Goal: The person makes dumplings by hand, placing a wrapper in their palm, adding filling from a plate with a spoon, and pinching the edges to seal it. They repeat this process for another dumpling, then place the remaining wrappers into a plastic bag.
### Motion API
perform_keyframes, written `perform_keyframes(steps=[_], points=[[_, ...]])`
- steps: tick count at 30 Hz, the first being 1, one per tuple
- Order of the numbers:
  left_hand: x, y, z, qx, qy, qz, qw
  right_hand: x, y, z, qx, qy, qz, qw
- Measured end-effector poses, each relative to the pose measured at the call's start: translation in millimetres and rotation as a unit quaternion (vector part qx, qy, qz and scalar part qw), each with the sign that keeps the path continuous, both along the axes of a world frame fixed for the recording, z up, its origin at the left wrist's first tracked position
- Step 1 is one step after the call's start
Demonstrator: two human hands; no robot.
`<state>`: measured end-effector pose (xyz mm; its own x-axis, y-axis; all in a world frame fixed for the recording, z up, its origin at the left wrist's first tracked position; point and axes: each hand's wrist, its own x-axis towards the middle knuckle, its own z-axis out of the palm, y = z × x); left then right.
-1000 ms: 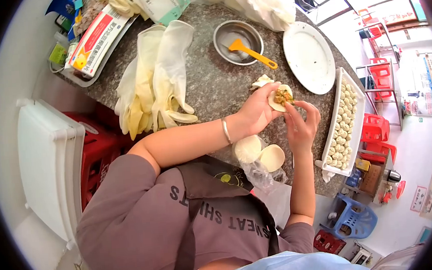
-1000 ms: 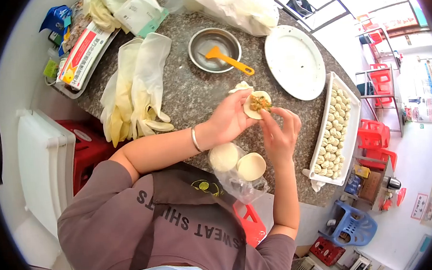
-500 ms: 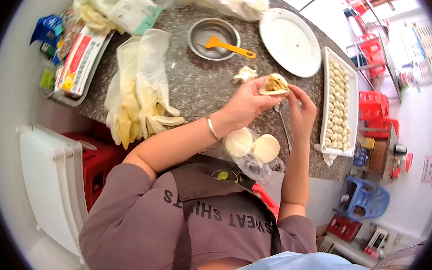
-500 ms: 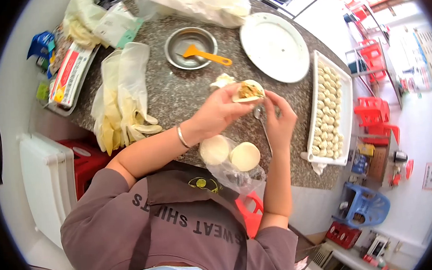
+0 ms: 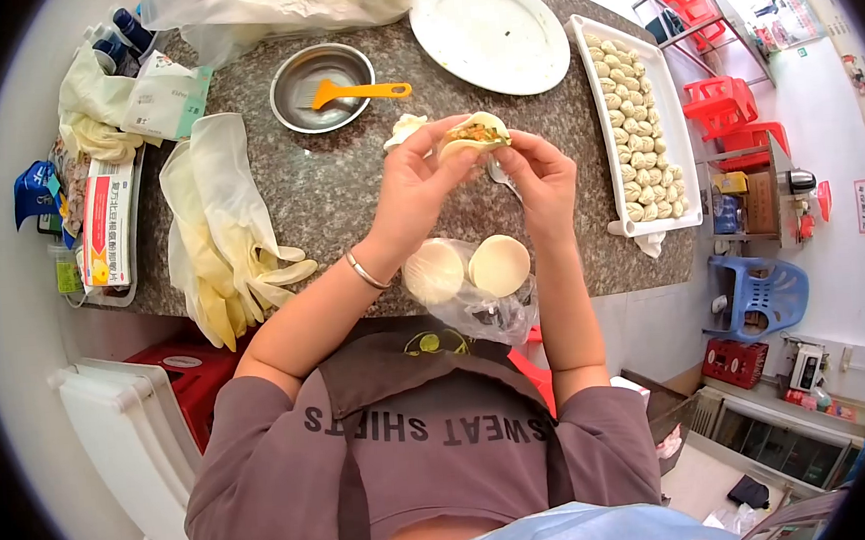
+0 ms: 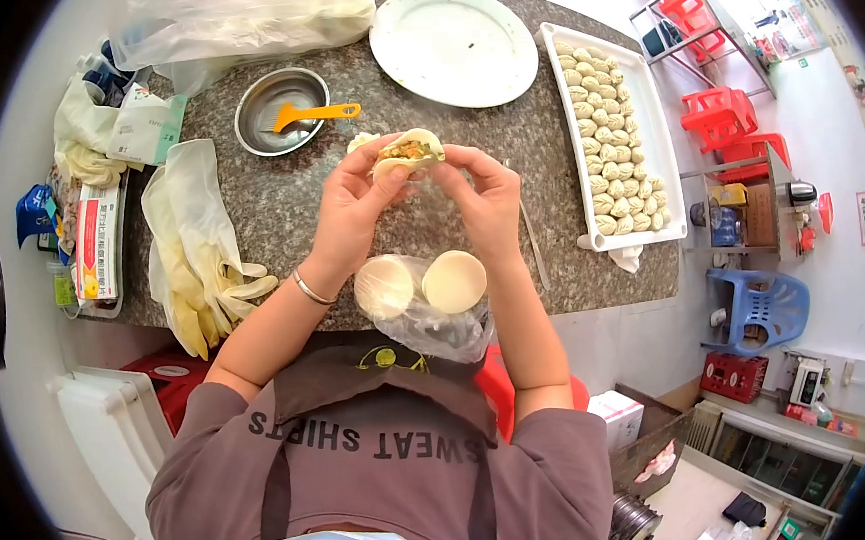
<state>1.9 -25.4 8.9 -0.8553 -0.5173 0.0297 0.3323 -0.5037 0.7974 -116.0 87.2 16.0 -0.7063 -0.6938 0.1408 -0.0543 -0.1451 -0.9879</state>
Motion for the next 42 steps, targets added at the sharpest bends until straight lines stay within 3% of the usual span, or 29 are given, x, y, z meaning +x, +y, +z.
perform_keyframes(steps=[11,18,27,29,30,31,33,35,39,42], points=[[-1.3,9.3,-4.8,-0.24,0.018,0.125,0.963,6.9,8.7,1.1,-0.03,0.0,-0.048,0.998],[0.7,8.3,-3.5,-0.234,0.017,0.067,0.97,-2.7,17.9,9.3,0.013,-0.056,0.0,0.998],[-2.0,2.8,-2.1,-0.2,0.033,0.141,0.969,-11.5,8.1,12.9,0.021,-0.034,0.04,0.998],[-1.8,-1.0,-3.9,-0.187,0.029,0.153,0.97,-21.2,4.1,-3.0,0.059,0.033,0.011,0.998],[-1.9,-3.1,-3.2,-0.174,0.025,0.161,0.971,-25.4,1.9,-7.9,0.134,0.241,-0.007,0.961],[-2.1,-4.7,-2.2,-0.16,0.021,0.171,0.972,-27.4,0.8,-13.2,0.202,0.437,-0.025,0.876],[-3.4,-4.5,2.0,-0.158,0.028,0.192,0.968,-23.5,-3.8,-24.3,0.22,0.468,-0.029,0.855],[-3.7,-4.7,2.3,-0.157,0.034,0.215,0.963,-20.8,-8.9,-28.6,0.284,0.543,-0.022,0.79],[-2.3,-8.5,0.9,-0.129,0.043,0.207,0.969,-16.7,-14.7,-29.0,0.3,0.571,-0.004,0.764],[-2.7,-9.2,0.4,-0.115,0.054,0.208,0.97,-14.3,-13.1,-29.1,0.307,0.541,0.018,0.783]])
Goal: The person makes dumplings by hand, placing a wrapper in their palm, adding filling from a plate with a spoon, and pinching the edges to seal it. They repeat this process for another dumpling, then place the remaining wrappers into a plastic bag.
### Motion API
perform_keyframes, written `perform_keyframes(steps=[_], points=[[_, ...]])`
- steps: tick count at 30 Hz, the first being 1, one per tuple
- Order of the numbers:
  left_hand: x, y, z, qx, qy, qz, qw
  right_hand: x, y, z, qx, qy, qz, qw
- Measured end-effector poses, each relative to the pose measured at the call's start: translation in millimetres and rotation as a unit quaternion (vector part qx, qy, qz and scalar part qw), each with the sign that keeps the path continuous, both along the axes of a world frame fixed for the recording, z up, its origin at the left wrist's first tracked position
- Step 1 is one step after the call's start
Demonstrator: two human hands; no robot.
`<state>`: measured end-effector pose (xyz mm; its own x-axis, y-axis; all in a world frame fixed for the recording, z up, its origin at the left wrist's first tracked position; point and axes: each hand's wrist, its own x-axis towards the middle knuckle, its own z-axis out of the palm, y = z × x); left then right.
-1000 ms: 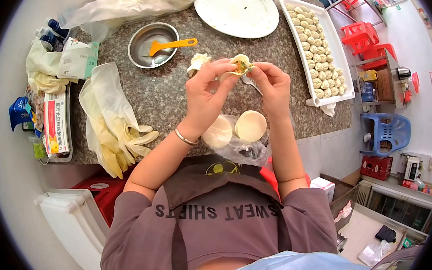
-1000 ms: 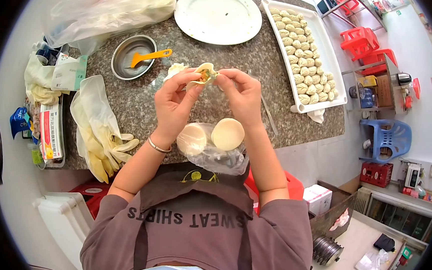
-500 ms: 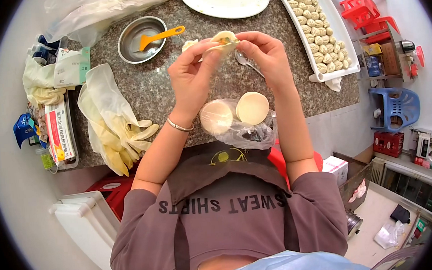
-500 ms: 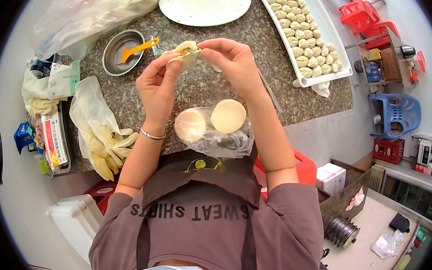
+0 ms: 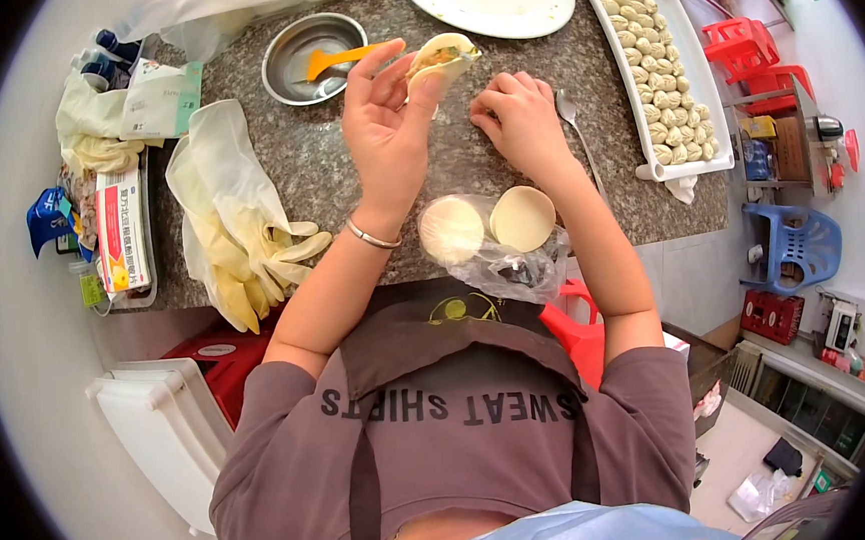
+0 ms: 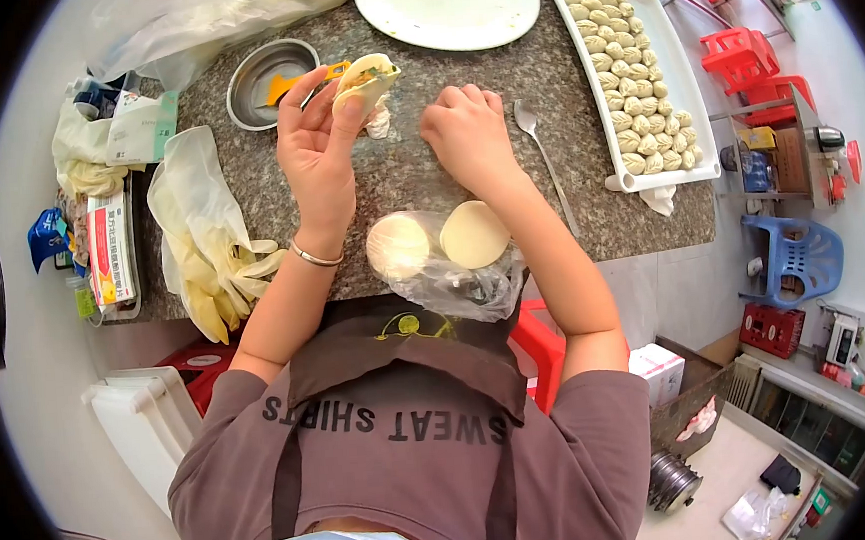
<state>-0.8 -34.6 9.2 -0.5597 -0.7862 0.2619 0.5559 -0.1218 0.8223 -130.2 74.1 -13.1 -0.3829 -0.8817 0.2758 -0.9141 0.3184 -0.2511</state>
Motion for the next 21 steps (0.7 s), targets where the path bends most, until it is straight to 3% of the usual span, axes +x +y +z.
perform_keyframes(steps=[1,3,13,19,21], points=[[0.1,-0.6,-0.3,0.006,0.009,-0.003,1.0,3.1,-0.2,2.0,0.001,-0.001,0.004,1.0],[0.0,-2.1,-0.4,0.007,0.011,0.005,1.0,6.9,-0.3,9.2,0.0,-0.11,0.029,0.994],[0.7,-4.7,1.1,0.022,0.026,0.029,0.999,16.7,-8.5,6.3,-0.018,-0.041,0.108,0.993],[0.9,-2.2,1.2,0.018,0.019,0.008,1.0,-21.1,8.3,23.7,-0.023,-0.219,-0.009,0.975],[0.9,-1.6,1.1,0.015,0.015,0.008,1.0,-21.8,6.5,16.1,-0.013,-0.197,0.002,0.98]])
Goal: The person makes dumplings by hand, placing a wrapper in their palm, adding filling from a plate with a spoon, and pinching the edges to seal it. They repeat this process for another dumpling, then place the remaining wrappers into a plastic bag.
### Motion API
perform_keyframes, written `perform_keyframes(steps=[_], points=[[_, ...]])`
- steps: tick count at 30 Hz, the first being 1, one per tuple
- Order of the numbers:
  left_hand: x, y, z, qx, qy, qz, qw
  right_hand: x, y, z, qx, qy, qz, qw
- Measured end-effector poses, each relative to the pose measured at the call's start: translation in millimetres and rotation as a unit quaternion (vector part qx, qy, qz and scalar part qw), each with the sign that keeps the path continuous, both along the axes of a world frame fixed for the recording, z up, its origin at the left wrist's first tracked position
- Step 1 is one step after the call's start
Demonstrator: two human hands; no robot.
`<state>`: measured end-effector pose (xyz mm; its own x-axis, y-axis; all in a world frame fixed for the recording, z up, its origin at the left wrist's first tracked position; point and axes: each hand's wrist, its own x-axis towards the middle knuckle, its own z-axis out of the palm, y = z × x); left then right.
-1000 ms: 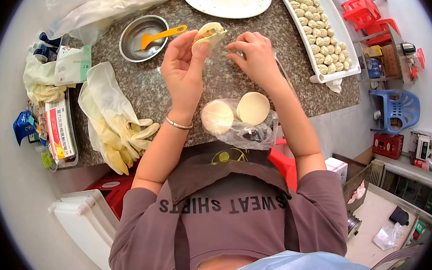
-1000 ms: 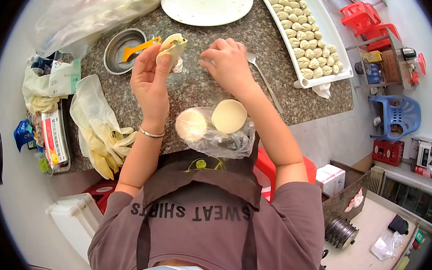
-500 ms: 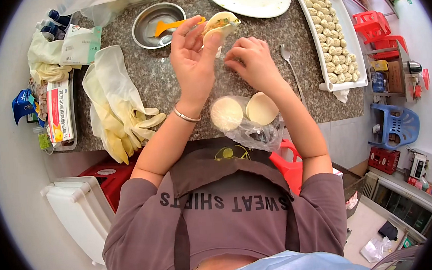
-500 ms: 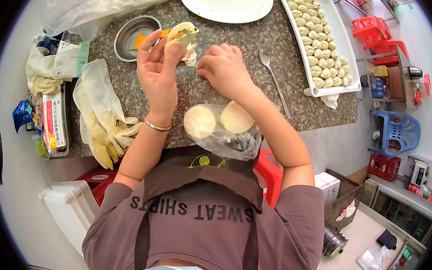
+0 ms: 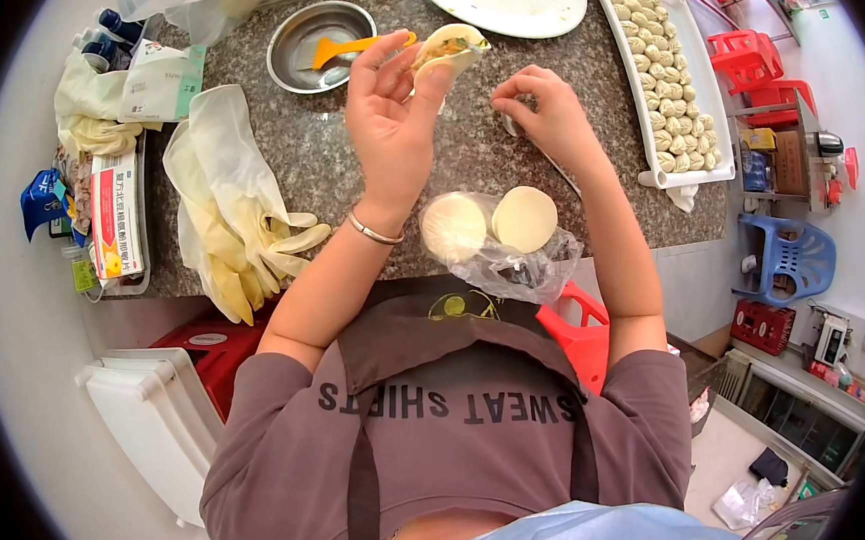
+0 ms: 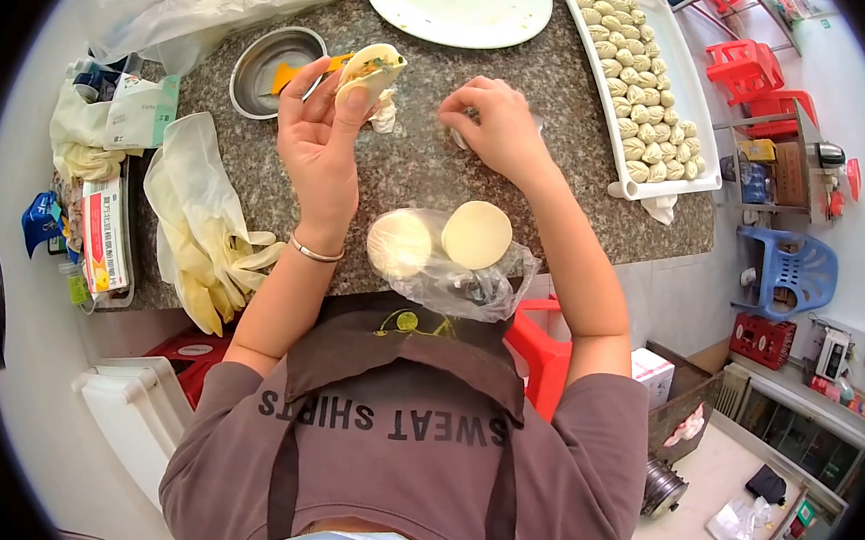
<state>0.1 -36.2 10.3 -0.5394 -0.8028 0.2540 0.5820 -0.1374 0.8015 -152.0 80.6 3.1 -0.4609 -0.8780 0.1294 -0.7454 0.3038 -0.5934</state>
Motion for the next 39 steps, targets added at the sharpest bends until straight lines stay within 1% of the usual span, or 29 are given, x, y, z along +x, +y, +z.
perform_keyframes(steps=[1,4,5,6,8,9,12,14,16,18,20,22,24,29,31,32,35,37,39], points=[[-0.2,-0.3,0.4,-0.004,-0.004,0.001,1.0,-0.2,-0.9,-2.2,0.006,0.022,0.013,1.0],[-0.8,-2.3,-1.8,-0.003,-0.002,0.006,1.0,3.7,-2.9,-0.8,0.02,0.018,0.039,0.999],[-0.2,-2.2,-1.1,-0.004,-0.002,0.008,1.0,4.4,-2.9,3.7,0.011,-0.018,0.026,0.999],[0.4,-1.3,0.2,0.0,-0.015,0.004,1.0,5.3,-1.6,11.4,0.011,-0.016,0.029,0.999],[0.9,0.3,3.9,0.003,-0.021,0.002,1.0,3.2,3.0,27.1,-0.061,-0.174,-0.039,0.982],[1.7,1.9,5.1,-0.01,-0.034,-0.011,0.999,-2.0,5.6,31.0,-0.114,-0.157,-0.027,0.981],[-0.2,7.6,3.6,-0.036,-0.055,-0.035,0.997,9.0,10.3,54.4,-0.262,-0.269,-0.051,0.926],[0.1,10.4,2.5,-0.071,-0.061,-0.046,0.995,13.5,13.2,58.4,-0.274,-0.272,-0.041,0.922],[1.8,10.6,2.0,-0.083,-0.077,-0.051,0.992,15.4,13.2,56.6,-0.261,-0.232,0.022,0.937],[1.9,12.1,1.6,-0.087,-0.066,-0.063,0.992,17.7,12.4,54.0,-0.252,-0.226,0.028,0.94],[2.9,12.0,1.3,-0.085,-0.058,-0.067,0.992,16.6,12.3,51.4,-0.247,-0.141,0.031,0.958],[3.3,12.1,2.5,-0.083,-0.049,-0.072,0.993,17.8,13.0,53.3,-0.246,-0.116,0.026,0.962],[4.0,12.4,3.9,-0.051,-0.036,-0.081,0.995,17.4,14.2,52.8,-0.232,0.01,0.017,0.973],[2.9,10.9,1.0,-0.048,-0.028,-0.069,0.996,20.3,16.5,44.8,-0.26,-0.007,-0.014,0.965],[2.3,10.6,-0.3,-0.05,-0.022,-0.064,0.996,22.5,16.7,38.7,-0.266,-0.068,-0.037,0.961],[2.3,11.0,-0.6,-0.063,-0.022,-0.06,0.996,26.1,16.1,36.5,-0.266,-0.067,-0.036,0.961],[2.6,12.9,-1.0,-0.085,-0.027,-0.06,0.994,40.8,11.3,32.9,-0.306,-0.215,-0.054,0.926],[2.5,13.6,-2.2,-0.095,-0.033,-0.062,0.993,43.0,8.6,30.6,-0.319,-0.235,-0.058,0.916],[1.9,13.7,-4.1,-0.12,-0.052,-0.04,0.991,42.7,8.1,28.6,-0.331,-0.256,-0.06,0.906]])
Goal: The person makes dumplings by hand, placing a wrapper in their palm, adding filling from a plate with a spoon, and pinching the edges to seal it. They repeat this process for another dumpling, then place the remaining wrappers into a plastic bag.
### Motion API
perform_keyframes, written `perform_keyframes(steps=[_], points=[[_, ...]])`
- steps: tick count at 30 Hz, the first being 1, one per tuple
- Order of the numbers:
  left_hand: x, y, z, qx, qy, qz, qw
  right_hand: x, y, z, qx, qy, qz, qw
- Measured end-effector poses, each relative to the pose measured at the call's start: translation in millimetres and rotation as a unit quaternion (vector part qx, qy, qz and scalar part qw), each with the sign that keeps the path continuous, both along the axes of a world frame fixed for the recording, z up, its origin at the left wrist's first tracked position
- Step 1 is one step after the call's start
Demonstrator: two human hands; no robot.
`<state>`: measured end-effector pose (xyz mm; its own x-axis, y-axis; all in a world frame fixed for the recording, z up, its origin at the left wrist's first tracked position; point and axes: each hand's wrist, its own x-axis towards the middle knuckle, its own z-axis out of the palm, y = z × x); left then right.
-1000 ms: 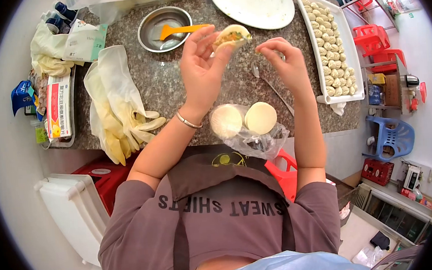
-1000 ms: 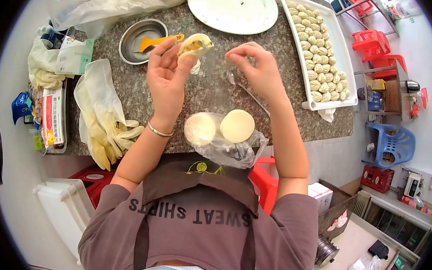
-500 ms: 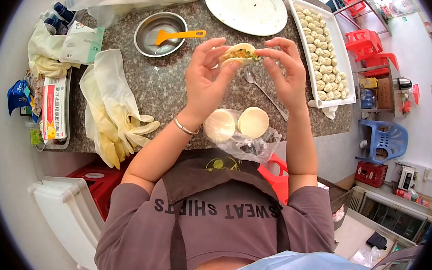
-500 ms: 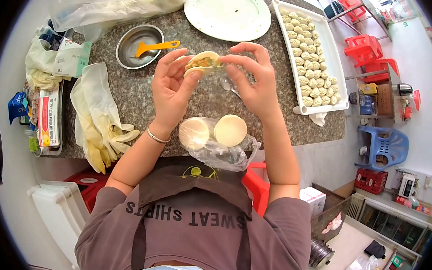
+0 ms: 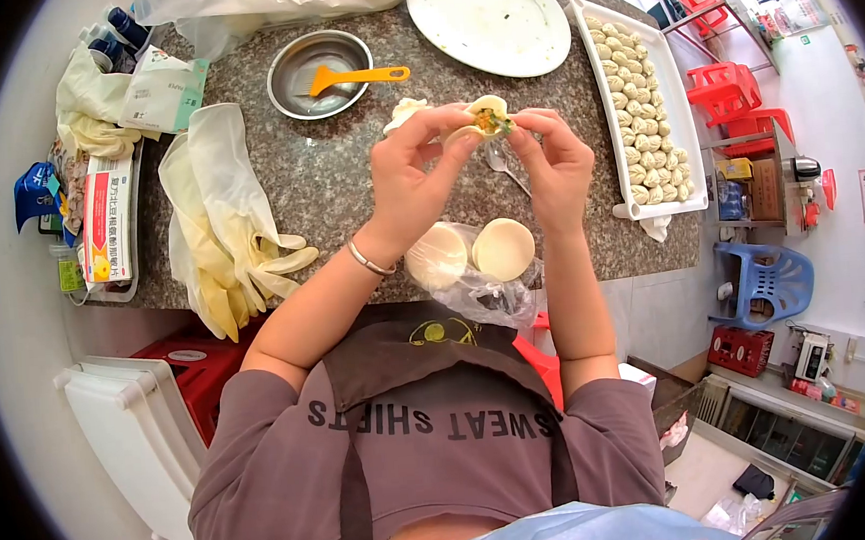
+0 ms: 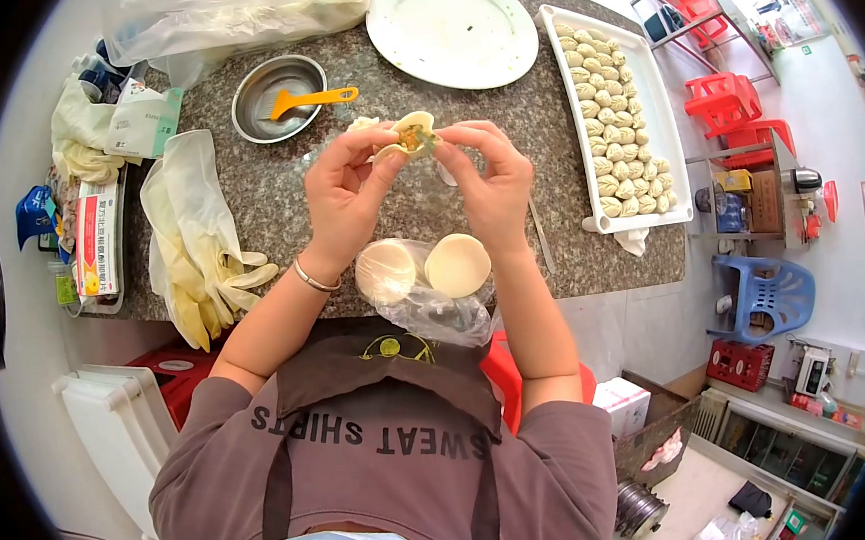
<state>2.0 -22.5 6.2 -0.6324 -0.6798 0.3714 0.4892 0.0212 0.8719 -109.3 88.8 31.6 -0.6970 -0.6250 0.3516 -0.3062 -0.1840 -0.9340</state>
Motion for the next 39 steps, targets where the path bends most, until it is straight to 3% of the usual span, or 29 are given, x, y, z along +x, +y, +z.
perform_keyframes(steps=[3,5,9,11,12,14,18,21,23,27,31,33,35,39], points=[[2.6,-1.3,2.2,-0.027,-0.019,-0.013,0.999,-1.4,0.4,2.2,0.015,0.017,-0.003,1.0],[2.4,-1.4,0.8,-0.022,-0.017,-0.026,0.999,-1.9,0.9,11.8,0.066,-0.092,0.0,0.994],[1.3,-0.1,-0.1,0.004,-0.009,-0.056,0.998,-2.7,2.9,5.4,0.058,-0.102,0.022,0.993],[-0.1,1.6,0.9,0.024,-0.008,-0.045,0.999,2.7,0.4,1.0,0.047,0.011,-0.044,0.998],[-0.8,2.1,1.4,0.043,-0.008,-0.036,0.998,3.4,-0.1,-0.2,0.047,0.011,-0.045,0.998],[-1.5,0.2,0.5,0.048,-0.006,-0.032,0.998,4.2,-1.6,-1.5,0.071,0.176,-0.086,0.978],[-1.8,-1.2,-1.8,0.007,-0.04,-0.017,0.999,5.9,-0.2,3.0,0.087,0.223,-0.095,0.966],[-0.9,-2.1,-1.4,-0.014,-0.047,-0.028,0.998,0.9,2.9,2.9,0.109,0.194,-0.089,0.971],[0.3,-2.7,0.9,-0.006,-0.039,-0.051,0.998,-1.8,7.4,9.1,0.132,0.023,-0.011,0.991],[-0.4,-1.9,2.0,-0.015,-0.028,-0.103,0.994,-10.8,13.5,10.3,0.112,-0.047,0.042,0.992],[-0.8,-1.1,0.3,-0.017,-0.037,-0.105,0.994,-3.7,15.0,5.7,0.1,0.028,0.015,0.995],[1.1,-1.8,5.9,-0.002,-0.098,-0.078,0.992,-0.6,15.1,3.7,0.096,0.04,-0.007,0.995],[1.6,-3.6,4.5,0.004,-0.108,-0.071,0.992,-0.3,15.2,-0.1,0.104,0.173,-0.052,0.978],[-0.8,-2.8,3.5,-0.024,-0.087,-0.049,0.995,2.2,15.2,3.8,0.112,0.257,-0.069,0.957]])
